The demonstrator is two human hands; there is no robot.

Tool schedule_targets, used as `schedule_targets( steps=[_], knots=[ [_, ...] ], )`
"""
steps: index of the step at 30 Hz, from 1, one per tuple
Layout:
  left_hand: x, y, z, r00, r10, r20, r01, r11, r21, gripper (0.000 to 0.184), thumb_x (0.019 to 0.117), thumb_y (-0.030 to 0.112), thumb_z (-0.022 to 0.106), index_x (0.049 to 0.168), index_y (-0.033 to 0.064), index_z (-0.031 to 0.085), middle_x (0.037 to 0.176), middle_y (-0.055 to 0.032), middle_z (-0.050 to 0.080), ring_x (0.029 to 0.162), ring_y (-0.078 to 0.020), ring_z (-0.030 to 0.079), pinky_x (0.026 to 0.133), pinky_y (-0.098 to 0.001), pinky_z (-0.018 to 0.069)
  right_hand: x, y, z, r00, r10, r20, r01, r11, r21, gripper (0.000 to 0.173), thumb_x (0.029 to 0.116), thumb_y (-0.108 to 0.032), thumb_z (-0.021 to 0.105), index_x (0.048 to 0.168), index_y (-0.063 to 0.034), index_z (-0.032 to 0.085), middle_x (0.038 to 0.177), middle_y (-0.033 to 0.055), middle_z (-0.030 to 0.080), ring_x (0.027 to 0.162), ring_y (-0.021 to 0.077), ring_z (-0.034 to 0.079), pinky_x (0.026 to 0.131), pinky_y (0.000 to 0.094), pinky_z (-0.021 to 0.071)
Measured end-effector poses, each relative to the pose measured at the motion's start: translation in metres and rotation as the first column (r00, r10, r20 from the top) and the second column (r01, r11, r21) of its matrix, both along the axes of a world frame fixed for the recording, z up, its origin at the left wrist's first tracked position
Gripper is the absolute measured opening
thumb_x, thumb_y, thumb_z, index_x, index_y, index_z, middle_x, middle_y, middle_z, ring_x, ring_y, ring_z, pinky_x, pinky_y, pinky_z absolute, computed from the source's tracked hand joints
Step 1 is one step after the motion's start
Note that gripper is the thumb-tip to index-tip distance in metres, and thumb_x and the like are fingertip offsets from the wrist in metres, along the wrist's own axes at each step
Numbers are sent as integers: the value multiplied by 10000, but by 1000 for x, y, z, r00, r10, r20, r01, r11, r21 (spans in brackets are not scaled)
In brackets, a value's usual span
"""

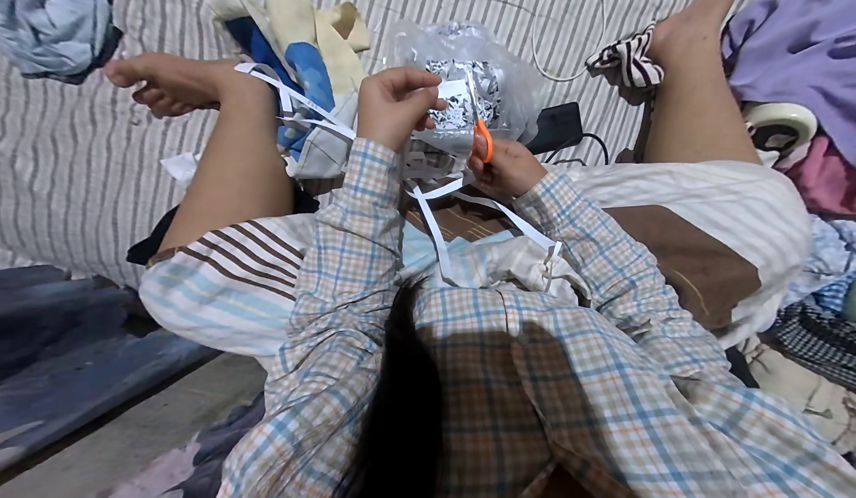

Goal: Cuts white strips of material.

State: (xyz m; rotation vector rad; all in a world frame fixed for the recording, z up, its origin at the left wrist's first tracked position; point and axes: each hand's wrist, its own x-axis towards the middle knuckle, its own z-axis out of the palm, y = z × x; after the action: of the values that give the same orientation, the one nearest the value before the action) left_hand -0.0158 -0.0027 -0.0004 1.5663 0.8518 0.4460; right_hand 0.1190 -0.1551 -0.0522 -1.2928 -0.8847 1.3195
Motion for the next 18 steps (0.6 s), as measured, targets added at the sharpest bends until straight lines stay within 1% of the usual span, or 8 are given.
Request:
schedule_targets(
  steps=[2, 4, 6, 8, 11, 13, 16, 18],
  knots=[
    [0, 0, 0, 1000, 1, -4, -1, 1000, 1, 163, 965, 41, 653, 1120, 0, 682, 904, 23, 727, 651, -14, 646, 624, -186, 554, 0, 0, -2, 999, 7, -46, -7, 1000, 10, 411, 1113, -231, 291, 794, -147, 536, 644, -109, 524, 543, -19, 474, 520, 169, 410],
    [0, 0, 0, 1000, -1, -8, 1, 1000, -1, 160, 967, 38, 650, 1120, 0, 680, 909, 22, 725, 649, -13, 644, 624, -186, 554, 0, 3, 0, 996, 23, -80, -27, 999, -43, 462, 1116, -267, 230, 761, -164, 508, 609, -107, 514, 508, -19, 459, 487, 162, 390],
    [0, -1, 1, 1000, 4, -3, -4, 1000, -2, 153, 963, 29, 649, 1109, -2, 683, 899, 23, 725, 645, -13, 642, 623, -186, 554, 0, 5, 2, 995, 31, -95, -39, 996, -86, 493, 1115, -292, 202, 751, -159, 507, 599, -100, 521, 505, -10, 475, 491, 167, 408],
    [0, -2, 2, 1000, 6, 2, -6, 1000, -5, 147, 965, 30, 648, 1105, -1, 681, 896, 27, 723, 647, -13, 643, 625, -185, 556, 1, 4, 1, 997, 36, -64, -41, 997, -71, 484, 1113, -289, 205, 762, -158, 511, 612, -105, 517, 522, -13, 471, 508, 171, 408],
    [0, -1, 1, 1000, -1, 5, 1, 1000, -3, 149, 967, 30, 645, 1109, 1, 680, 903, 30, 722, 651, -7, 640, 622, -179, 550, 1, 1, -4, 1000, 18, -25, -18, 1000, -1, 409, 1105, -240, 297, 790, -146, 540, 657, -106, 528, 548, -18, 472, 517, 172, 406],
    [0, -1, 1, 1000, 6, 5, -6, 1000, -4, 151, 965, 26, 645, 1109, -2, 681, 906, 26, 721, 648, -6, 639, 620, -177, 550, 1, 1, -5, 999, 26, -34, -25, 999, 25, 396, 1102, -229, 311, 790, -151, 543, 663, -109, 531, 554, -20, 474, 517, 173, 404],
    [0, -1, 2, 1000, 10, 3, -10, 1000, -5, 149, 964, 29, 647, 1106, 0, 683, 896, 28, 724, 640, -7, 637, 615, -178, 548, 1, 2, -3, 997, 33, -68, -35, 999, -19, 447, 1108, -263, 260, 765, -167, 529, 633, -109, 534, 531, -21, 477, 499, 163, 400],
    [0, -1, 2, 1000, 4, 0, -4, 1000, 1, 148, 966, 31, 646, 1107, 4, 682, 891, 33, 725, 637, -5, 636, 614, -178, 548, 2, 3, -1, 997, 46, -59, -48, 998, -49, 480, 1108, -298, 219, 754, -167, 516, 616, -108, 527, 523, -17, 476, 501, 168, 405]
  ],
)
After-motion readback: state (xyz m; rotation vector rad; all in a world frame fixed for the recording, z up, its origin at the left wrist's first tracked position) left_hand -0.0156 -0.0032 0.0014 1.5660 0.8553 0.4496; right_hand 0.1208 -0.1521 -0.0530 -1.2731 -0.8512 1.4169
